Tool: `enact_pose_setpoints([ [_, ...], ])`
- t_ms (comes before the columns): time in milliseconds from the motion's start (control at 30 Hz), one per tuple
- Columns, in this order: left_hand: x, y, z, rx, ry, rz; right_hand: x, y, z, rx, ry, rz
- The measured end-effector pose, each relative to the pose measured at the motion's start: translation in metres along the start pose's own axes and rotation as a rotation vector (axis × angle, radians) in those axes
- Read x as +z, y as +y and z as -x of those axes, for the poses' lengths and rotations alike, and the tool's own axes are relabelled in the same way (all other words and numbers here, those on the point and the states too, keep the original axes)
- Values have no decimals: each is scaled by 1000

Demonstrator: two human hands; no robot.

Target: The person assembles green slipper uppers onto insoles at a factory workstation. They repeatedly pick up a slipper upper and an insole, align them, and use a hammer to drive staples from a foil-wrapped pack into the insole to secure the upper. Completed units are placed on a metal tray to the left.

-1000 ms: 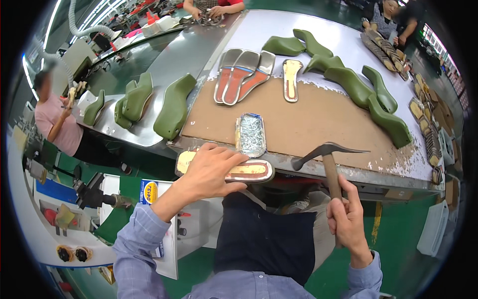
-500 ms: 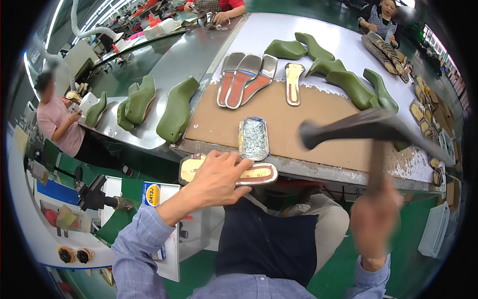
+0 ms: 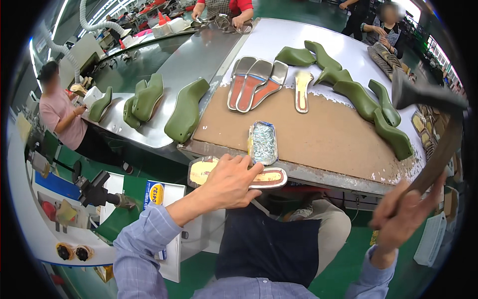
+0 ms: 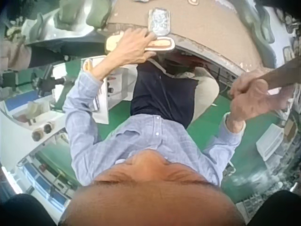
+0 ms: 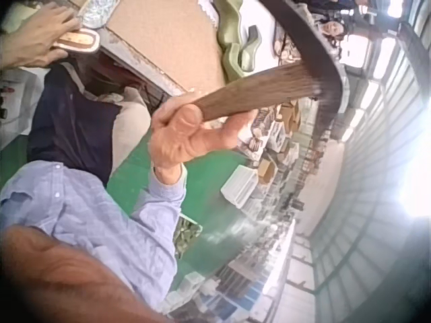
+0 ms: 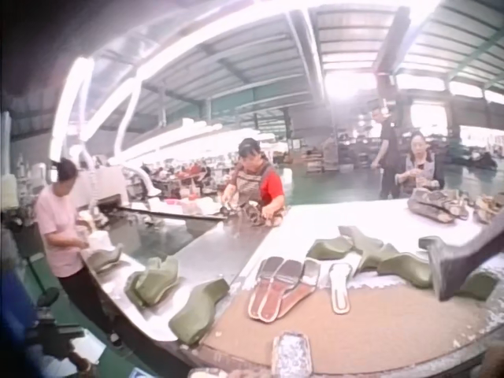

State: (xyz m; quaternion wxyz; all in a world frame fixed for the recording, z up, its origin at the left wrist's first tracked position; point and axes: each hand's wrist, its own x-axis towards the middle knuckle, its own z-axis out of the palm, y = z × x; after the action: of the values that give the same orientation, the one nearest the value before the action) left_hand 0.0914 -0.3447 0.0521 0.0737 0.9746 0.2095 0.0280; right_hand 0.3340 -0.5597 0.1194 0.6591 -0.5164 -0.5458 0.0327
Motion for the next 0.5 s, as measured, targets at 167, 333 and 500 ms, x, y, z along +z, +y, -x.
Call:
enact_pose_setpoints([
  [167, 3, -3, -3, 20, 26, -10, 30, 28, 20, 374, -660, 418],
  [333, -2, 1, -1, -4, -4, -16, 21, 24, 19, 156, -345, 312],
  [500, 4, 1, -1, -1, 12, 15, 28, 44, 35, 159, -566, 440],
])
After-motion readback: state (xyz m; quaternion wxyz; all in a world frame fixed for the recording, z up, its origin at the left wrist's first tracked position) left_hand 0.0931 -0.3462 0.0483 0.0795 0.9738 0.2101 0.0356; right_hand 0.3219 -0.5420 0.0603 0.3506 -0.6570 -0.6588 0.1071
